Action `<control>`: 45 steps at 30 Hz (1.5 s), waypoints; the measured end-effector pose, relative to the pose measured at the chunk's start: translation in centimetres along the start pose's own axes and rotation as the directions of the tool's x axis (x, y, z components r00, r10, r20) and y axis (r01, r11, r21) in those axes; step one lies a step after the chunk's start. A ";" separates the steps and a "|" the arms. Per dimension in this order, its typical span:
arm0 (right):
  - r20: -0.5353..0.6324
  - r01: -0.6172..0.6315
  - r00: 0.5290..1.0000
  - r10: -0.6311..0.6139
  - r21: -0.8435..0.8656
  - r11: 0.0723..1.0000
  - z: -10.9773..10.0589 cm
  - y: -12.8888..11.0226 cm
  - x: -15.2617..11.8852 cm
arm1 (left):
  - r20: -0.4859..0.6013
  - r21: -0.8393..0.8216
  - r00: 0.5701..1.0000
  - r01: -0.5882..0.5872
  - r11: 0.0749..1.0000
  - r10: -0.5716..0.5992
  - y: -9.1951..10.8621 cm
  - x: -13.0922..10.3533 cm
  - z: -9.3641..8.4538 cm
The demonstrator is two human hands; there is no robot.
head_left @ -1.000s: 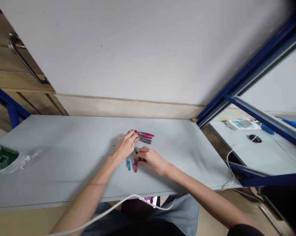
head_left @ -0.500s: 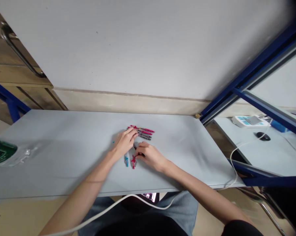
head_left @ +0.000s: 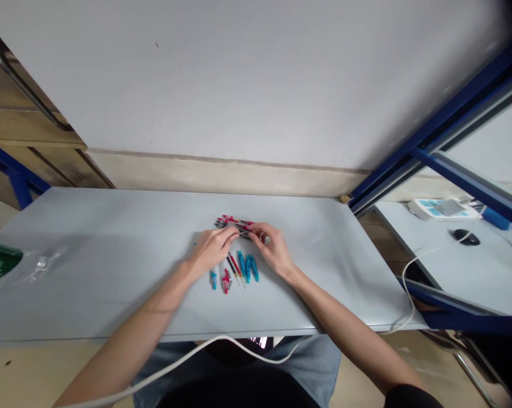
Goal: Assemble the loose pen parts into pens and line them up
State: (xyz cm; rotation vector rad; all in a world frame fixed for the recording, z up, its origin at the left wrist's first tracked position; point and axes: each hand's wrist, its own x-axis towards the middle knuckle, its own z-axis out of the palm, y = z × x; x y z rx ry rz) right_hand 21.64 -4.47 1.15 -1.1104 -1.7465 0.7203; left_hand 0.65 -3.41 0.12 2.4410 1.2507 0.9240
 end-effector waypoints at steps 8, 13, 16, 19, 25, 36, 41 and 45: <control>0.017 0.068 0.998 -0.068 0.009 0.998 0.6 -0.6 -0.1 | 0.018 -0.010 1.000 -0.023 1.000 0.023 0.1 -0.1 0.2; -0.004 0.045 0.999 -0.045 0.066 0.997 0.5 -0.1 -0.1 | 0.001 0.000 1.000 -0.017 1.000 0.017 0.2 -0.2 0.2; 0.033 0.029 0.999 -0.031 0.068 0.997 0.6 -0.2 -0.1 | -0.002 0.006 1.000 -0.017 1.000 0.017 0.3 -0.3 0.2; 0.051 0.013 0.999 -0.015 0.053 0.999 0.7 -0.3 -0.2 | -0.006 -0.015 1.000 -0.015 1.000 0.015 0.4 -0.3 0.2; 0.034 -0.035 0.999 0.031 0.118 0.992 0.8 -0.3 -0.6 | 0.023 -0.059 1.000 -0.010 0.998 0.012 0.8 -0.1 0.1; 0.017 -0.089 0.996 0.088 0.138 0.986 0.5 -1.0 -0.6 | -0.026 -0.138 0.999 -0.039 0.990 0.036 0.9 -0.1 0.3; 0.046 -0.127 0.992 0.120 0.244 0.961 0.4 -0.8 -0.3 | -0.027 -0.135 0.999 -0.048 0.990 0.045 1.0 -0.2 0.2; 0.071 -0.164 0.986 0.149 0.337 0.927 0.4 -0.7 -0.1 | -0.028 -0.129 0.998 -0.059 0.990 0.056 1.0 -0.2 0.1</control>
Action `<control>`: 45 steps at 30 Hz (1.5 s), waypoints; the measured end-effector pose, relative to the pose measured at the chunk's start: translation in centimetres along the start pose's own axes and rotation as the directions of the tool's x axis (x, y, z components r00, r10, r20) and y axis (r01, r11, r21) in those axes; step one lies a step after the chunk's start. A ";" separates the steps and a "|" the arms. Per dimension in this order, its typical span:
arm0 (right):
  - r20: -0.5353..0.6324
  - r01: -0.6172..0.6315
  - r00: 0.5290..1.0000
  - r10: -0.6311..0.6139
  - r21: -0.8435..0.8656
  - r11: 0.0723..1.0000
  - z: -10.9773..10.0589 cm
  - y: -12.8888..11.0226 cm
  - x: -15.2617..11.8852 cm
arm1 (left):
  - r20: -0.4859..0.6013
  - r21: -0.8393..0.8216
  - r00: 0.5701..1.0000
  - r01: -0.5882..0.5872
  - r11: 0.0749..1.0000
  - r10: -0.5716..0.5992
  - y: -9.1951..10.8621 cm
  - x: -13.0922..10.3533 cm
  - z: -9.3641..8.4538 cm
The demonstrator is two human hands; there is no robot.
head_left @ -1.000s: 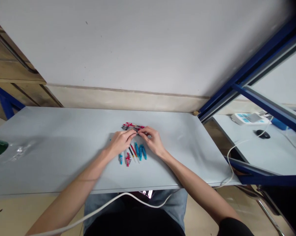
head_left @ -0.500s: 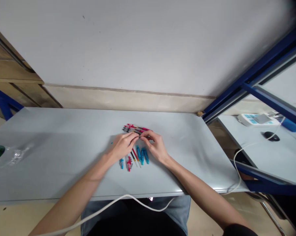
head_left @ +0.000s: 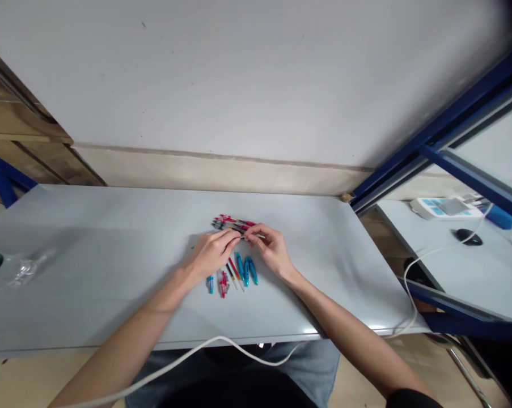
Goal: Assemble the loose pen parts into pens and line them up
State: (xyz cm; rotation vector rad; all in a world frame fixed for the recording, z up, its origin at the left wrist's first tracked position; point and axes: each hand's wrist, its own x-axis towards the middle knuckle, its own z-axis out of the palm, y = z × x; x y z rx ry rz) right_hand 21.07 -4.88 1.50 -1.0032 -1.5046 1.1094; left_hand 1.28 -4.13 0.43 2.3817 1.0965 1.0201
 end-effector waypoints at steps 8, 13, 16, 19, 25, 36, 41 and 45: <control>0.003 -0.033 0.999 0.033 0.019 0.999 0.2 0.3 -0.1 | 0.008 0.007 1.000 -0.005 1.000 0.005 0.0 0.1 -0.1; 0.031 0.003 1.000 0.000 -0.095 0.995 0.3 0.3 -0.3 | 0.078 0.079 0.995 -0.062 0.995 0.056 0.1 0.0 -0.2; 0.048 0.021 0.999 -0.016 -0.119 0.993 0.3 0.1 -0.4 | 0.102 0.158 0.991 -0.102 0.982 0.086 0.2 0.0 -0.4; 0.108 0.003 0.994 0.005 -0.076 0.997 0.2 -0.4 -0.2 | 0.114 0.189 0.986 -0.140 0.972 0.120 0.3 -0.1 -0.4; 0.101 0.015 0.995 0.009 -0.236 0.972 -1.6 -1.4 -1.5 | 0.005 0.222 0.999 -0.044 0.974 0.044 0.2 -0.2 -0.2; 0.446 0.178 0.895 0.004 -0.365 0.914 -4.0 -2.4 -5.6 | 0.015 0.150 1.000 -0.008 0.989 0.005 -0.7 -0.4 0.5; 0.414 0.102 0.910 0.023 -0.278 0.955 -4.1 -2.5 -3.6 | -0.015 0.124 0.999 0.034 0.992 -0.032 -1.2 -0.3 0.2; 0.191 -0.005 0.981 0.010 -0.027 1.000 -3.2 -2.1 -0.5 | -0.008 0.106 0.999 0.051 0.993 -0.051 -1.5 0.0 -0.1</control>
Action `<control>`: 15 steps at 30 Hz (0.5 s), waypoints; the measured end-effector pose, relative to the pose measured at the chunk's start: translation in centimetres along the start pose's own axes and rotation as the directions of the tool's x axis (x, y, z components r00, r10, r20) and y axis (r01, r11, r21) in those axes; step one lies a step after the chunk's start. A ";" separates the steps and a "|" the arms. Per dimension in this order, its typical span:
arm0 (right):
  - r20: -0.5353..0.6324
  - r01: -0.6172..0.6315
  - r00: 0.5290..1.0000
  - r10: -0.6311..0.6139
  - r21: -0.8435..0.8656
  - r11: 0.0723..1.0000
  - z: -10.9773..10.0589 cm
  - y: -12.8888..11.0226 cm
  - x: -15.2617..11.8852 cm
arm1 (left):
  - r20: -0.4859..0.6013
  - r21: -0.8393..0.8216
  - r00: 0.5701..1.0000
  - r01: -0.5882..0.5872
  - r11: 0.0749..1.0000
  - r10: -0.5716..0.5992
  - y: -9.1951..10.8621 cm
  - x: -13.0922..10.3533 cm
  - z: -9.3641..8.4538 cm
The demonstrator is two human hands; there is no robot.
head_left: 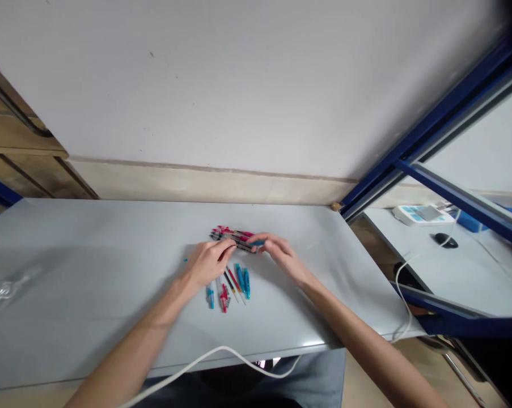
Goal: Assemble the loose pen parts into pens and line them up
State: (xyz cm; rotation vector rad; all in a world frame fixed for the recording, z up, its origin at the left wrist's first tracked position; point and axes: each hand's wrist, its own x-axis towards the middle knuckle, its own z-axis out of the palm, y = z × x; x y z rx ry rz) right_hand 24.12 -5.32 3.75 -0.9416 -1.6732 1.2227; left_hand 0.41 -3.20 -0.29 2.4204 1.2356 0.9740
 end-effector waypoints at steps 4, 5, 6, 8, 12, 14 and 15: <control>-0.147 -0.034 0.987 0.068 0.222 0.974 1.4 1.1 3.0 | 0.005 -0.040 1.000 0.007 0.999 -0.007 -0.2 0.2 -0.1; -0.177 -0.048 0.981 0.086 0.208 0.977 1.6 1.3 3.3 | -0.003 -0.045 1.000 0.004 0.999 -0.004 -0.3 0.2 0.0; -0.207 -0.060 0.974 0.095 0.170 0.984 1.8 1.6 3.4 | -0.016 -0.049 1.000 -0.005 0.999 0.004 -0.2 0.2 0.0; -0.250 -0.086 0.963 0.104 0.085 0.993 1.9 1.9 3.3 | -0.051 -0.057 0.998 -0.039 0.998 0.036 -0.1 0.2 0.0; -0.240 -0.131 0.956 0.170 0.171 0.977 1.7 2.2 2.5 | -0.069 -0.076 0.994 -0.088 0.993 0.083 0.3 0.1 0.1; -0.246 -0.127 0.950 0.190 0.251 0.960 1.7 2.3 2.5 | -0.052 -0.079 0.995 -0.088 0.993 0.084 0.4 0.1 0.1; -0.245 -0.129 0.949 0.199 0.272 0.953 1.8 2.3 2.5 | -0.046 -0.081 0.996 -0.083 0.993 0.079 0.4 0.1 0.0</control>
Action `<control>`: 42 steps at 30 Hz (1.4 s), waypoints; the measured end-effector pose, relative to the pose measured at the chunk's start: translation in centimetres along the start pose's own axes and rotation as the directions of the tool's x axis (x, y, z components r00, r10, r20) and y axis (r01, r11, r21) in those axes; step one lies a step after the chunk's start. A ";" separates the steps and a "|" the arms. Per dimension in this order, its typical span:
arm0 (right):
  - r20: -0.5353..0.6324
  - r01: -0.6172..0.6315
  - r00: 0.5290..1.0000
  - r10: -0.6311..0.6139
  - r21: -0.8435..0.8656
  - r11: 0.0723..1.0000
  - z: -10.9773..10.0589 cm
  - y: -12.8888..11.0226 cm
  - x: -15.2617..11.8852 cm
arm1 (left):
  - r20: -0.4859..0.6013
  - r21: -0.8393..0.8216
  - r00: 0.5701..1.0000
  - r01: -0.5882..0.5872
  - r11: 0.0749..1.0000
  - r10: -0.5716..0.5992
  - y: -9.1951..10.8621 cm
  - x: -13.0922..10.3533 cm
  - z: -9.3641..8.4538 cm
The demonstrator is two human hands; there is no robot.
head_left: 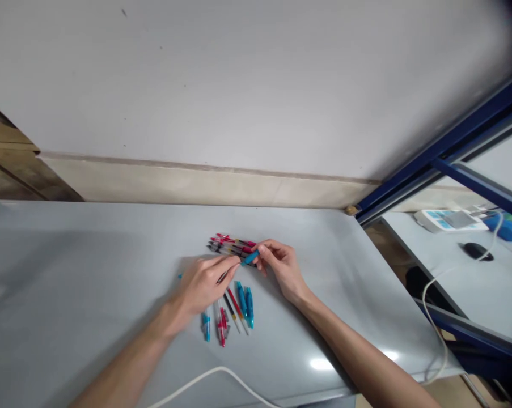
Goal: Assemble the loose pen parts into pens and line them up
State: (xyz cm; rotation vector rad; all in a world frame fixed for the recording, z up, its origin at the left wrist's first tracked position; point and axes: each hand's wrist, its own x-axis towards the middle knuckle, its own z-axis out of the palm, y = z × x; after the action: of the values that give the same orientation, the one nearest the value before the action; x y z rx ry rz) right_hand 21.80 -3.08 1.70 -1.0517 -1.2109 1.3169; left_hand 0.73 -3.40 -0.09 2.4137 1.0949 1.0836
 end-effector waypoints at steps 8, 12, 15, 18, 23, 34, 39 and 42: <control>-0.009 -0.042 0.999 0.043 0.043 0.998 -0.2 0.2 0.2 | 0.030 -0.016 0.998 0.048 0.999 -0.047 -0.3 -0.4 0.2; 0.019 -0.042 0.999 0.041 0.057 0.998 -0.4 0.4 0.2 | 0.034 0.006 0.999 0.034 0.999 -0.034 -0.4 -0.3 0.1; 0.028 -0.041 0.999 0.040 0.052 0.998 -0.4 0.4 0.1 | 0.024 0.076 1.000 0.008 0.997 -0.010 -0.2 -0.3 -0.1; 0.020 -0.058 0.998 0.057 0.027 0.998 -0.3 0.5 0.0 | 0.006 0.151 1.000 -0.015 0.988 0.014 0.0 -0.4 -0.3; 0.016 -0.036 0.999 0.037 -0.024 0.999 -0.3 0.8 -0.1 | -0.007 0.185 1.000 -0.003 0.983 0.005 -0.1 -0.6 -0.1; 0.074 0.078 0.995 -0.071 -0.088 0.993 -0.4 1.6 0.1 | 0.007 0.176 1.000 0.024 0.984 -0.025 -0.3 -0.4 -0.2; 0.029 0.133 0.991 -0.130 -0.173 0.976 -0.3 1.5 0.0 | 0.015 0.172 1.000 -0.010 0.985 0.008 -0.7 -0.2 -0.8; 0.025 0.153 0.988 -0.151 -0.202 0.967 -0.1 1.4 -0.1 | -0.007 0.177 1.000 -0.015 0.984 0.016 -0.8 -0.2 -1.0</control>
State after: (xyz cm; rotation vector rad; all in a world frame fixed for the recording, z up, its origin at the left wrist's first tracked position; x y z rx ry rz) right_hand 21.78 -3.14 0.32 -1.0734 -1.4276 1.0977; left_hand -0.54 -3.05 0.07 2.5593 1.2249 1.0428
